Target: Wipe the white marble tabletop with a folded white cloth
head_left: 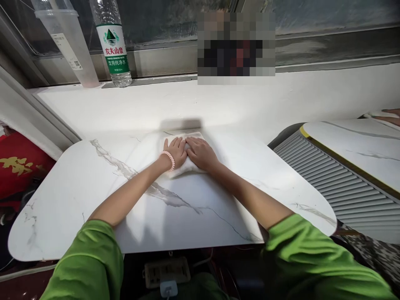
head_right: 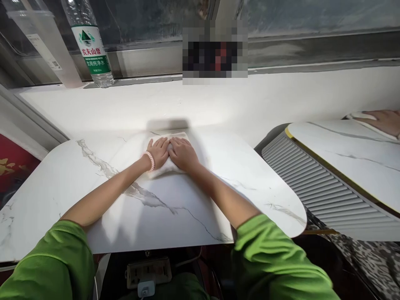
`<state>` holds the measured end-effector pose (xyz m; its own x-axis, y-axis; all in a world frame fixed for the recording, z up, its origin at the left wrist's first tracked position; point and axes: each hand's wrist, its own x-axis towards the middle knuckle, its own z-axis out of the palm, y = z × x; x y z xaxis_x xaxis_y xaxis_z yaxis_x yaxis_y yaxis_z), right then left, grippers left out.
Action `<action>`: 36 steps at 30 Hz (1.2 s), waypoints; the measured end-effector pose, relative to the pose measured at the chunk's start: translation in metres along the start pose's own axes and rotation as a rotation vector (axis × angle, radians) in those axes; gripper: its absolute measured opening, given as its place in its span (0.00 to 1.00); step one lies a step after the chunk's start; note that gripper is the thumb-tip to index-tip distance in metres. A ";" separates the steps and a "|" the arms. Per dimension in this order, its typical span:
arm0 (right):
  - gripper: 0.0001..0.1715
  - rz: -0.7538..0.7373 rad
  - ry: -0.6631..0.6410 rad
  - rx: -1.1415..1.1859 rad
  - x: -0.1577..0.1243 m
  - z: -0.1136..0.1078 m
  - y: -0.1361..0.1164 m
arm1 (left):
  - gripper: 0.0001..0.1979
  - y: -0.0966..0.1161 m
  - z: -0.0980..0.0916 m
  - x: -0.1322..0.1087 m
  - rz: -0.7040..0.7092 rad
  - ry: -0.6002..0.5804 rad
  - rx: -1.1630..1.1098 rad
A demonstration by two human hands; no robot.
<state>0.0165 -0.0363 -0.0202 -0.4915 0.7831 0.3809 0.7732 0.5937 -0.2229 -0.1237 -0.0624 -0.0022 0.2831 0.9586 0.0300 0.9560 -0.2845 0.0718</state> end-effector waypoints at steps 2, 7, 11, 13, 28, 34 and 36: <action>0.29 -0.017 0.009 -0.037 -0.026 -0.003 -0.019 | 0.27 0.004 0.000 -0.028 0.047 0.009 0.014; 0.31 -0.136 0.037 -0.106 -0.105 -0.016 -0.076 | 0.27 0.018 -0.002 -0.121 0.171 0.044 0.017; 0.34 -0.230 0.013 -0.053 -0.139 -0.027 -0.103 | 0.27 0.027 -0.004 -0.175 0.177 0.081 -0.006; 0.35 -0.245 -0.007 -0.023 -0.138 -0.028 -0.104 | 0.28 0.026 -0.004 -0.180 0.159 0.079 -0.027; 0.24 -0.049 -0.026 0.077 0.062 0.034 -0.061 | 0.23 -0.078 -0.011 -0.009 -0.156 0.066 -0.094; 0.25 -0.063 0.010 0.072 0.040 0.032 -0.068 | 0.24 -0.072 -0.006 -0.027 -0.137 0.076 -0.031; 0.26 -0.039 0.028 0.068 0.014 0.026 -0.077 | 0.24 -0.063 -0.004 -0.050 -0.079 0.083 -0.014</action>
<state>-0.0610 -0.0661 -0.0212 -0.5086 0.7545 0.4149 0.7245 0.6353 -0.2672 -0.1984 -0.0920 -0.0038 0.1985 0.9743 0.1062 0.9739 -0.2083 0.0907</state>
